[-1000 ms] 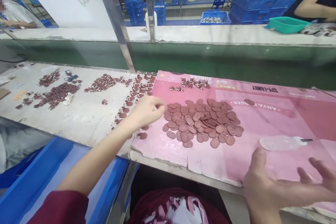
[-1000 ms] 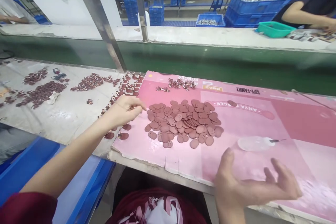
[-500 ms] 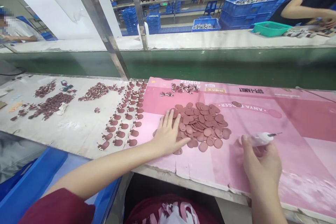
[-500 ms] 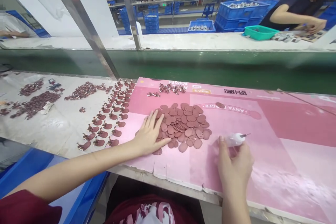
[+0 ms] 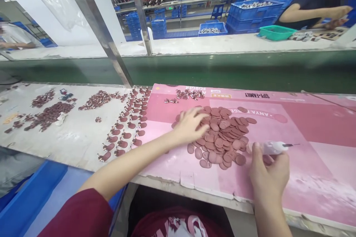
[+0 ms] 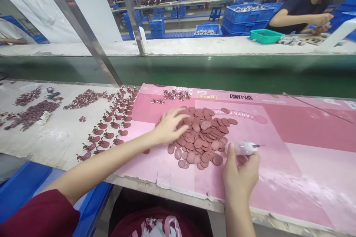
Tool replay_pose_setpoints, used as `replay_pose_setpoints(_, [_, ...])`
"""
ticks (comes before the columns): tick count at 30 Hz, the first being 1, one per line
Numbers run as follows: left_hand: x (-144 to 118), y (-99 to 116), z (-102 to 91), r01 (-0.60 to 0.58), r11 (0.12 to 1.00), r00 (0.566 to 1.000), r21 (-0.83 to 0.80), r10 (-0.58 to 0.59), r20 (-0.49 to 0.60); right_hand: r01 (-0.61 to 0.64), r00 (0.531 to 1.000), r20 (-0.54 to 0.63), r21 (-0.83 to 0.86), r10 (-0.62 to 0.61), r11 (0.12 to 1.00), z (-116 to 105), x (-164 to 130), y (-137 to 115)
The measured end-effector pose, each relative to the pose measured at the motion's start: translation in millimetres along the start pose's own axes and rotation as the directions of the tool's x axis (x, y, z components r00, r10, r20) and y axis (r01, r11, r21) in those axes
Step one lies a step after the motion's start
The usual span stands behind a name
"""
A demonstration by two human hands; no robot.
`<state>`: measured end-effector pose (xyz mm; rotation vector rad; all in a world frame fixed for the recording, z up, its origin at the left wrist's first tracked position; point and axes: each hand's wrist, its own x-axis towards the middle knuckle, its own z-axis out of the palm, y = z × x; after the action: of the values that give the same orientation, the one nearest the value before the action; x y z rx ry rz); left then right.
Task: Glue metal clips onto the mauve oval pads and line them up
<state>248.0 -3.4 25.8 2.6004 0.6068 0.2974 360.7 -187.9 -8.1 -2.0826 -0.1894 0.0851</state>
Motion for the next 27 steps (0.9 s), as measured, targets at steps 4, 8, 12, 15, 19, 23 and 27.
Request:
replay_pose_setpoints(4, [15.2,-49.4,-27.5,0.249,0.963,0.963,0.1,-0.235,-0.13,-0.017,1.0,0.008,0.008,0.017,1.0,1.4,-2.4,-3.6])
replay_pose_setpoints(8, [28.3,-76.7,-36.5,0.267,0.958,0.959,0.104,-0.254,-0.126,-0.013,0.999,0.036,0.003,0.013,1.0,2.3,-1.7,-2.2])
replay_pose_setpoints(12, [26.8,-66.4,-28.1,0.161,0.985,0.987,0.06,-0.159,-0.037,0.002,0.999,0.042,-0.003,-0.002,1.0,2.5,-0.3,1.5])
replay_pose_setpoints(15, [16.5,-48.2,-20.7,0.047,0.999,0.998,-0.004,-0.047,0.044,0.027,0.999,0.047,-0.011,-0.026,1.0,3.3,0.4,4.4])
replay_pose_setpoints(19, [-9.5,-29.8,-23.4,-0.044,0.994,0.996,-0.096,0.052,0.077,0.02,0.999,0.033,0.031,-0.021,0.999,4.0,-0.1,5.5])
replay_pose_setpoints(23, [-61.9,-19.4,-30.1,0.009,1.0,0.999,-0.017,-0.01,-0.047,0.013,1.0,0.018,0.067,-0.014,0.998,3.2,-2.3,1.9])
replay_pose_setpoints(27, [-122.4,-12.8,-14.7,0.289,0.956,0.947,0.056,-0.277,-0.16,0.015,1.0,-0.019,0.099,-0.013,0.995,3.0,-4.7,-1.1])
